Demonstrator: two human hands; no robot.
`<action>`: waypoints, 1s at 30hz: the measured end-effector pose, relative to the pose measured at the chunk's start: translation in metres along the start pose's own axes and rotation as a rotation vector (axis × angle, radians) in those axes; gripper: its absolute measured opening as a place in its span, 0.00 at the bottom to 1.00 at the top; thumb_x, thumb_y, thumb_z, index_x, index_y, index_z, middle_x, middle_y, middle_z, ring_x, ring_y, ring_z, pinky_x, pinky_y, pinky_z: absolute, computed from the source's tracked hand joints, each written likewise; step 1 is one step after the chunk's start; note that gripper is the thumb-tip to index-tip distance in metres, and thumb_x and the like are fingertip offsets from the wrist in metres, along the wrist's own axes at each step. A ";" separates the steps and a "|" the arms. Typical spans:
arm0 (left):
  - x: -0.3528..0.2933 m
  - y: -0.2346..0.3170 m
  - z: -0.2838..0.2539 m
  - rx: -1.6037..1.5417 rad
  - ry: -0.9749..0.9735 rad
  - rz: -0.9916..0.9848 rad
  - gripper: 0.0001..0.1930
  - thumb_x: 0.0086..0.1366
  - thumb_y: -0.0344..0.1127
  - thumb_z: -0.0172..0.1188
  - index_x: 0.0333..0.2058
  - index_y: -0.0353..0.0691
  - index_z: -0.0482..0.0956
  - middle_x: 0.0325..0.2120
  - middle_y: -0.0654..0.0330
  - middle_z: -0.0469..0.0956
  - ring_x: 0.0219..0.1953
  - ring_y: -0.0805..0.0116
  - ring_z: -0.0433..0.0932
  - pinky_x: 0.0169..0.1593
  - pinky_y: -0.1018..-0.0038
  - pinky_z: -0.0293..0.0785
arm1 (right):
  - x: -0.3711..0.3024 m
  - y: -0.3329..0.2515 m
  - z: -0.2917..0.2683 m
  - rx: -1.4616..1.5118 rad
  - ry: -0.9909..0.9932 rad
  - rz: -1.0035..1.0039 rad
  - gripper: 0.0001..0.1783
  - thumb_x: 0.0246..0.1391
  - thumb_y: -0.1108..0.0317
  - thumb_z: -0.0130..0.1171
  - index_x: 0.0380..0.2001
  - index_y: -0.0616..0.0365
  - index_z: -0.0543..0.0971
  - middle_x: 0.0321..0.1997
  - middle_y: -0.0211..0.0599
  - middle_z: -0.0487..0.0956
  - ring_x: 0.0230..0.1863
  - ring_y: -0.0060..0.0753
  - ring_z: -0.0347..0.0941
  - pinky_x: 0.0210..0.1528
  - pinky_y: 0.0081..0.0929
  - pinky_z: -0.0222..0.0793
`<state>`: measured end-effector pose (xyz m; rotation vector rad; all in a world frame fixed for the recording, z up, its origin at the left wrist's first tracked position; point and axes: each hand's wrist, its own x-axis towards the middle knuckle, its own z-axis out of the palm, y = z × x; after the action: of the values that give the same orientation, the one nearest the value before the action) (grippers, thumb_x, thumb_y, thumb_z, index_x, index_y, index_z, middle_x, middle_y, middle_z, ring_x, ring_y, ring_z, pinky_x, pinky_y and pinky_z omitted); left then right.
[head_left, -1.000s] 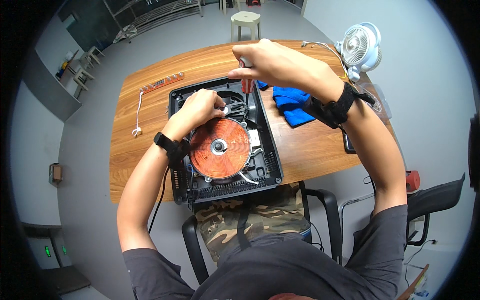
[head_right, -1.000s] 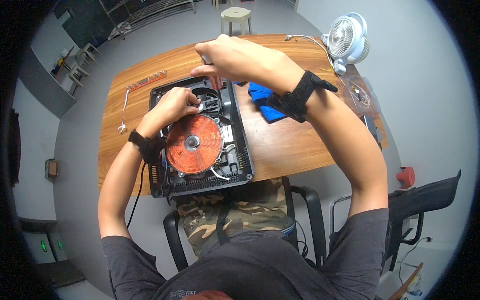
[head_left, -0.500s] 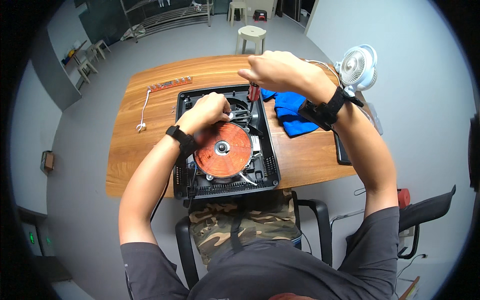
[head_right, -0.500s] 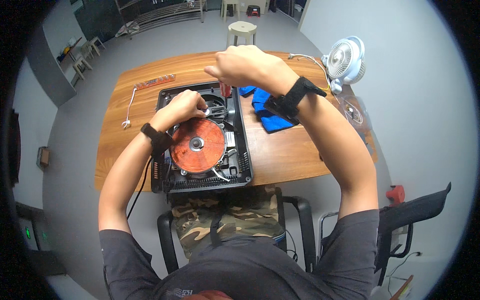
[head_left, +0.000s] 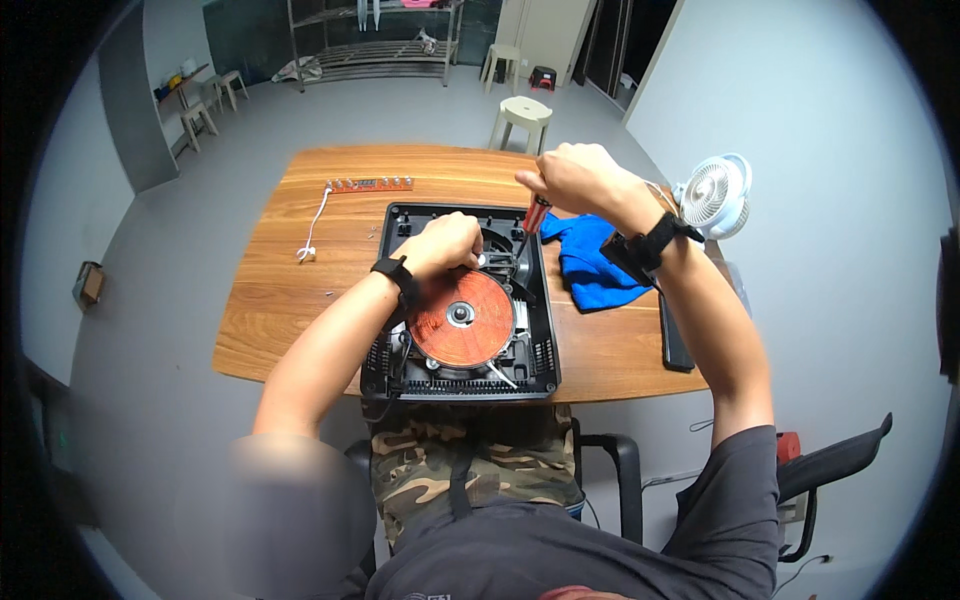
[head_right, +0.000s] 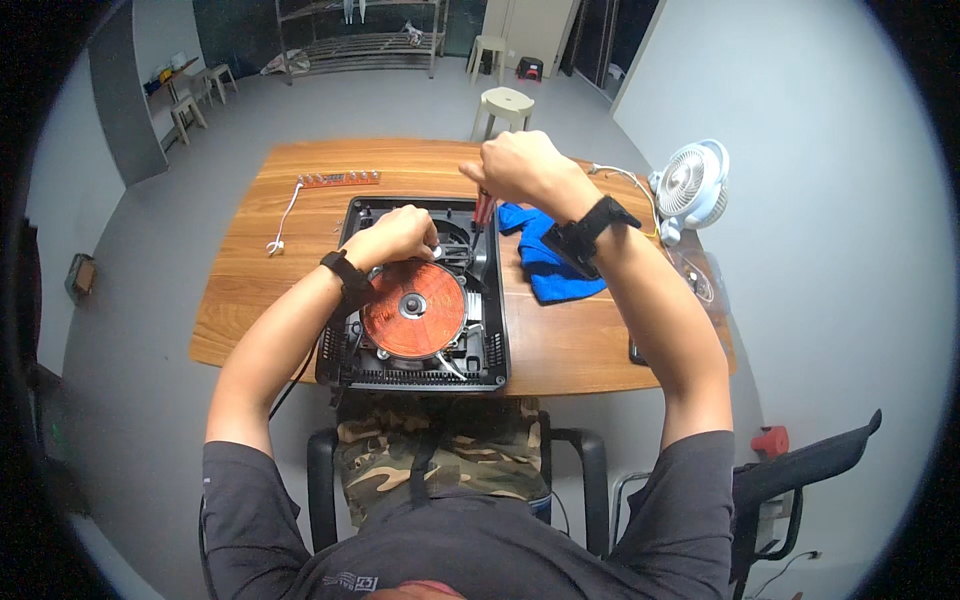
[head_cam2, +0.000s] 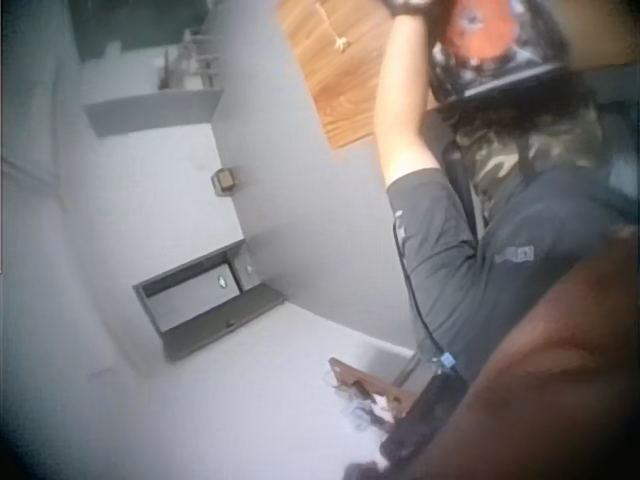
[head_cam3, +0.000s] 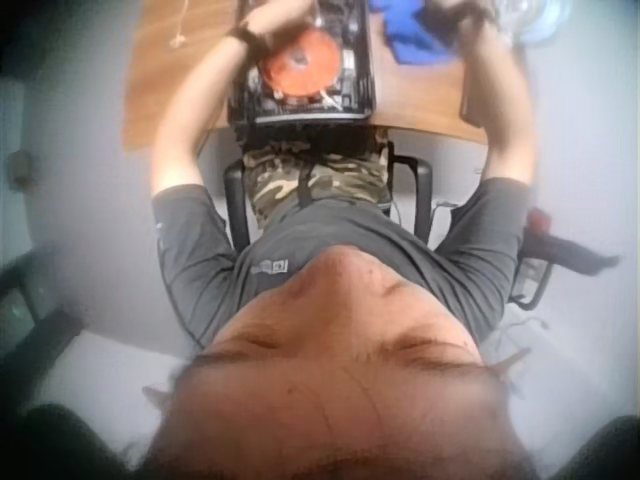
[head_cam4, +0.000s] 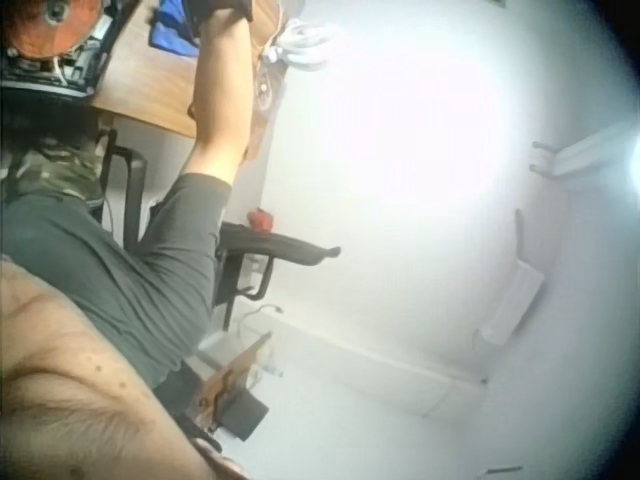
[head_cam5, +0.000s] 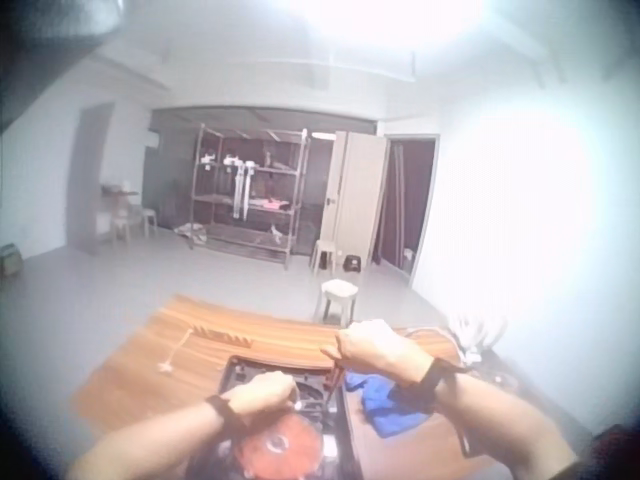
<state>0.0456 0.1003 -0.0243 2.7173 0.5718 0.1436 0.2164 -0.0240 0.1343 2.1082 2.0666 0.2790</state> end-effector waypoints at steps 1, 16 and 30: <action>-0.001 -0.003 -0.001 0.003 0.000 -0.007 0.15 0.48 0.37 0.75 0.36 0.39 0.88 0.33 0.51 0.86 0.38 0.54 0.86 0.45 0.64 0.82 | -0.001 -0.002 -0.002 -0.001 -0.012 -0.001 0.25 0.69 0.48 0.46 0.41 0.61 0.78 0.27 0.53 0.83 0.29 0.57 0.81 0.34 0.47 0.78; -0.003 0.007 -0.006 -0.002 -0.014 0.002 0.15 0.47 0.38 0.76 0.34 0.40 0.88 0.33 0.53 0.86 0.39 0.55 0.85 0.44 0.64 0.80 | -0.023 -0.004 -0.035 0.399 -0.240 0.186 0.24 0.67 0.54 0.46 0.38 0.72 0.71 0.20 0.48 0.81 0.20 0.42 0.81 0.23 0.35 0.78; 0.000 0.004 -0.004 -0.024 0.000 0.004 0.14 0.46 0.38 0.75 0.32 0.40 0.88 0.31 0.53 0.86 0.37 0.55 0.85 0.44 0.63 0.80 | -0.017 0.019 0.018 0.233 0.209 -0.111 0.24 0.64 0.48 0.54 0.46 0.62 0.73 0.29 0.51 0.82 0.37 0.61 0.79 0.42 0.44 0.75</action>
<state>0.0469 0.0980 -0.0194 2.6950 0.5611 0.1501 0.2394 -0.0409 0.1219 2.1620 2.4348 0.2638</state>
